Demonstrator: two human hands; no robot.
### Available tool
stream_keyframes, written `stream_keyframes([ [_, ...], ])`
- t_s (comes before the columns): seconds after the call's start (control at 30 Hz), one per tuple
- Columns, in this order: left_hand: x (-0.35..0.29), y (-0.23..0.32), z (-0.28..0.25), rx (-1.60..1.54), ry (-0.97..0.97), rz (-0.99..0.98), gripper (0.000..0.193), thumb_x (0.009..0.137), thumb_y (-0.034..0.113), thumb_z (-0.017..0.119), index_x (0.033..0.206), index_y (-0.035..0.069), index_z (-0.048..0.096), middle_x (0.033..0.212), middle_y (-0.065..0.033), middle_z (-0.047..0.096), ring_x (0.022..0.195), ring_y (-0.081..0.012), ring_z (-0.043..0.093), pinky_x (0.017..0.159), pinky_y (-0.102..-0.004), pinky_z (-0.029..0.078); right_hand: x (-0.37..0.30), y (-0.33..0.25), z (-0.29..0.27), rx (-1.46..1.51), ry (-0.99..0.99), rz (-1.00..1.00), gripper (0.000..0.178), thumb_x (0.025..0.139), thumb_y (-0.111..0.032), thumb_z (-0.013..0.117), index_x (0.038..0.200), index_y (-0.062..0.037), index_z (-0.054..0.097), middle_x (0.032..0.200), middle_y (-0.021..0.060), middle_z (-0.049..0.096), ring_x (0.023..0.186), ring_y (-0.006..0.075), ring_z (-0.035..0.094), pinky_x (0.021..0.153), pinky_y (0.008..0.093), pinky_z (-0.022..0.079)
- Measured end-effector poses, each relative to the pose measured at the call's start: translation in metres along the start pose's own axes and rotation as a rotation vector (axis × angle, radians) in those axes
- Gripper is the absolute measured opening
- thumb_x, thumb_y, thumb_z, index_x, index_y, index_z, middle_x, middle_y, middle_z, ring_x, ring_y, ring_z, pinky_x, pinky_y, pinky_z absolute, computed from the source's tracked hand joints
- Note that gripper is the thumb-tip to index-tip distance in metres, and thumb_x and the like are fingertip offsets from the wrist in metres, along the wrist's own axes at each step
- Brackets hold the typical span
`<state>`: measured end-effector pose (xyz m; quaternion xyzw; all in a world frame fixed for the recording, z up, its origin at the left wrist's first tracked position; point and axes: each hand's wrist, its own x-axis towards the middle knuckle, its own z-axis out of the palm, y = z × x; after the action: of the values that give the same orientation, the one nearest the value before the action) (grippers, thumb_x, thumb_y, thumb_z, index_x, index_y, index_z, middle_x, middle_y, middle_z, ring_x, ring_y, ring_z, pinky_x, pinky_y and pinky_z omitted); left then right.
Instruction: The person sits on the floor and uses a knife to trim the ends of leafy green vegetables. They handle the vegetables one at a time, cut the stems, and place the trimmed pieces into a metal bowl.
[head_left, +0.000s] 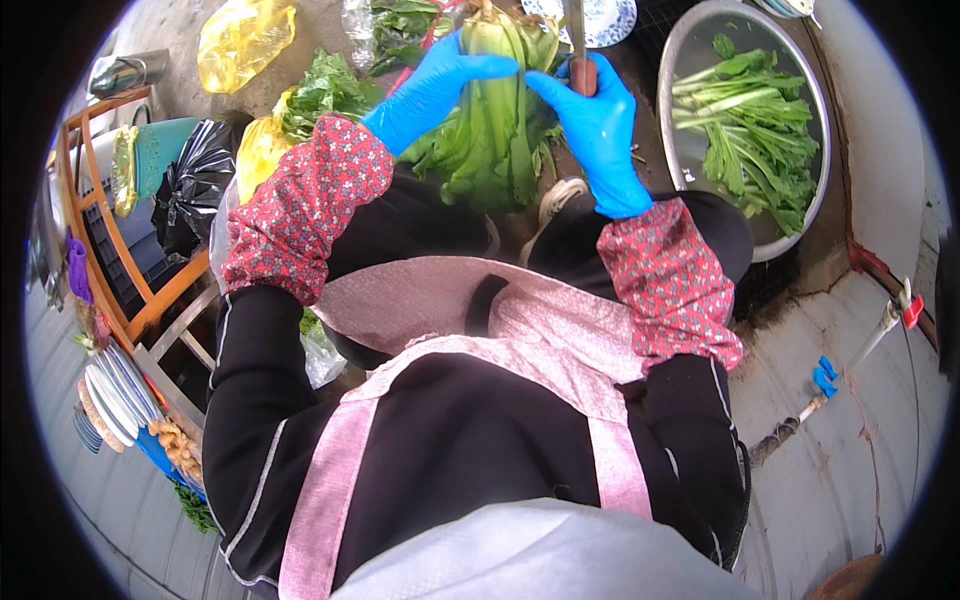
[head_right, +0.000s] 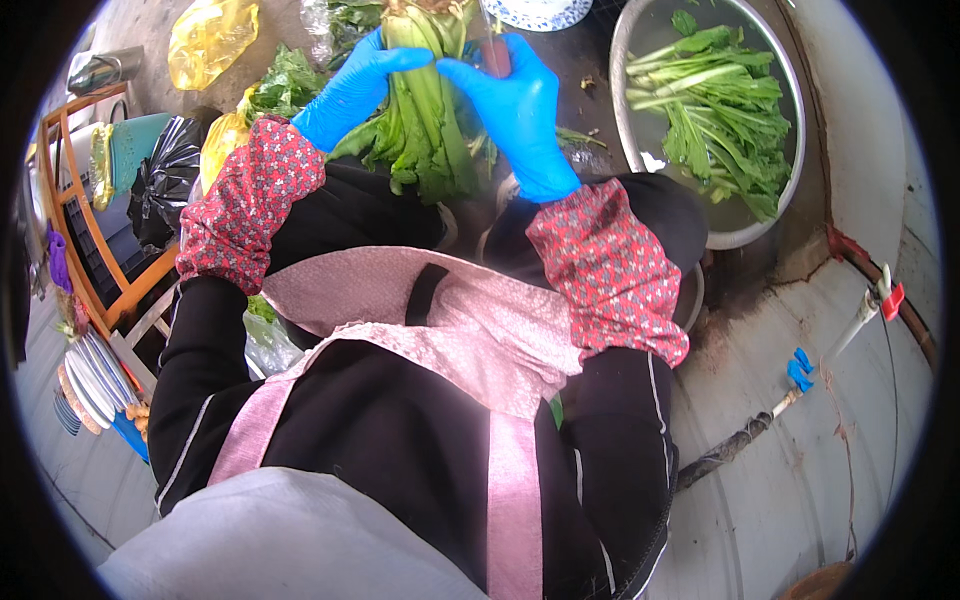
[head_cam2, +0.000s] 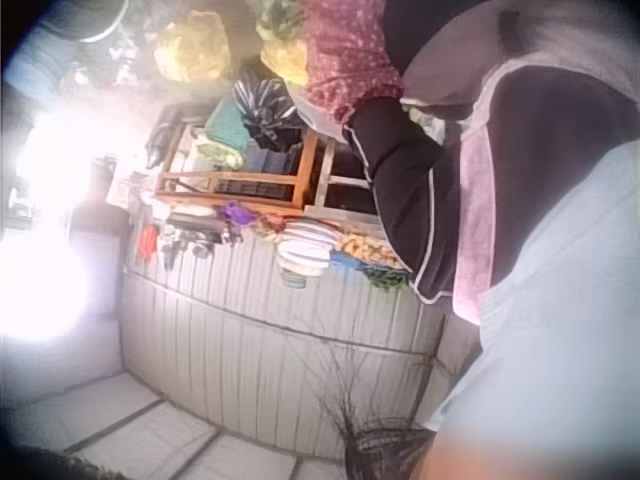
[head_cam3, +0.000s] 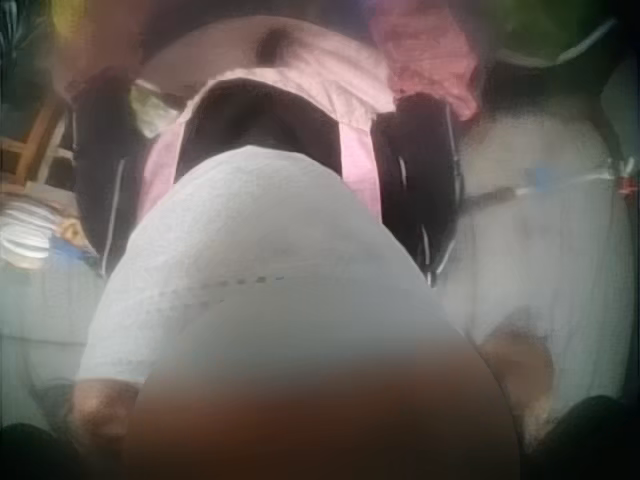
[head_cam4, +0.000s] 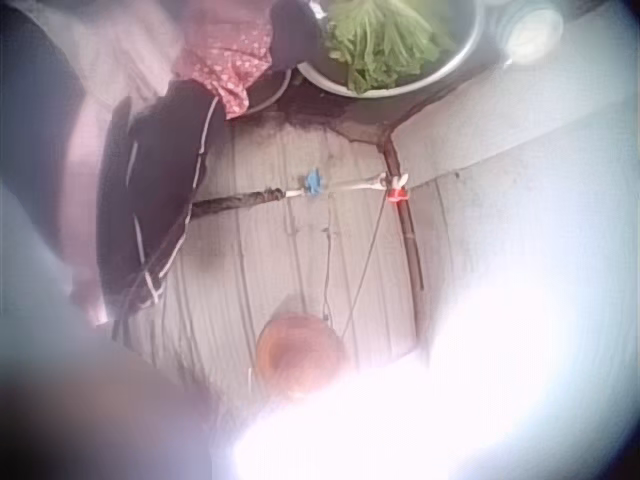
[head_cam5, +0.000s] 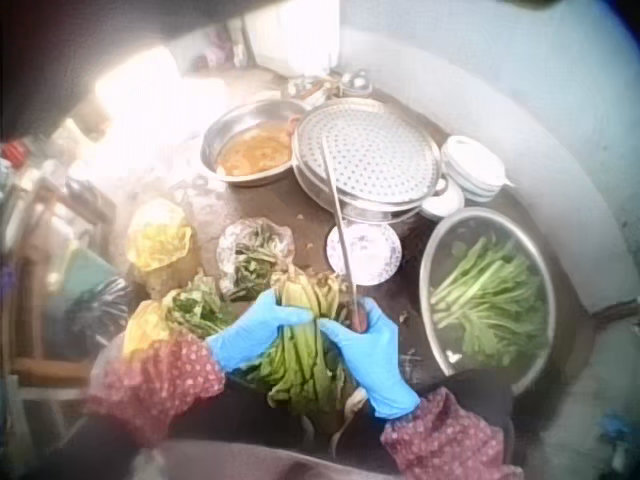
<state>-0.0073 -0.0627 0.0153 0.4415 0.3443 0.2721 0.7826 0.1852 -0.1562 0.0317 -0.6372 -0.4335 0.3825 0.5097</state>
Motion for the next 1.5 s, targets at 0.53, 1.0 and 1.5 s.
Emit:
stream_keyframes([
  [0.53,-0.016,-0.026,0.02,0.344,-0.05,-0.111,0.058,0.084,0.011,0.084,0.136,0.003,0.059,0.119,-0.0038,0.069,0.107,-0.0125,0.066,0.095,-0.0305,0.054,-0.004,0.034,-0.012,-0.15,0.138,0.12,0.035,0.081,-0.026,0.082,0.098,0.001,0.069,0.075,0.0051,0.067,0.067,0.0106,0.059,0.063,0.0327,0.053],
  [1.0,-0.012,-0.024,0.006,0.334,0.255,0.152,0.062,0.077,-0.001,0.081,0.134,-0.001,0.055,0.122,-0.0071,0.067,0.11,-0.0154,0.064,0.098,-0.0314,0.053,-0.003,0.04,-0.04,-0.353,-0.041,0.192,0.047,0.08,-0.041,0.086,0.097,0.0004,0.07,0.075,0.0148,0.069,0.064,0.016,0.061,0.065,0.0376,0.055],
  [1.5,0.016,-0.026,-0.012,0.346,0.259,0.205,0.037,0.081,-0.002,0.073,0.115,0.001,0.06,0.103,-0.0012,0.067,0.096,-0.0118,0.064,0.086,-0.0278,0.053,-0.031,0.03,-0.012,-0.513,-0.176,-0.373,0.032,0.085,-0.03,0.086,0.093,-0.0072,0.065,0.077,0.0159,0.066,0.065,0.0345,0.064,0.061,0.0389,0.054],
])
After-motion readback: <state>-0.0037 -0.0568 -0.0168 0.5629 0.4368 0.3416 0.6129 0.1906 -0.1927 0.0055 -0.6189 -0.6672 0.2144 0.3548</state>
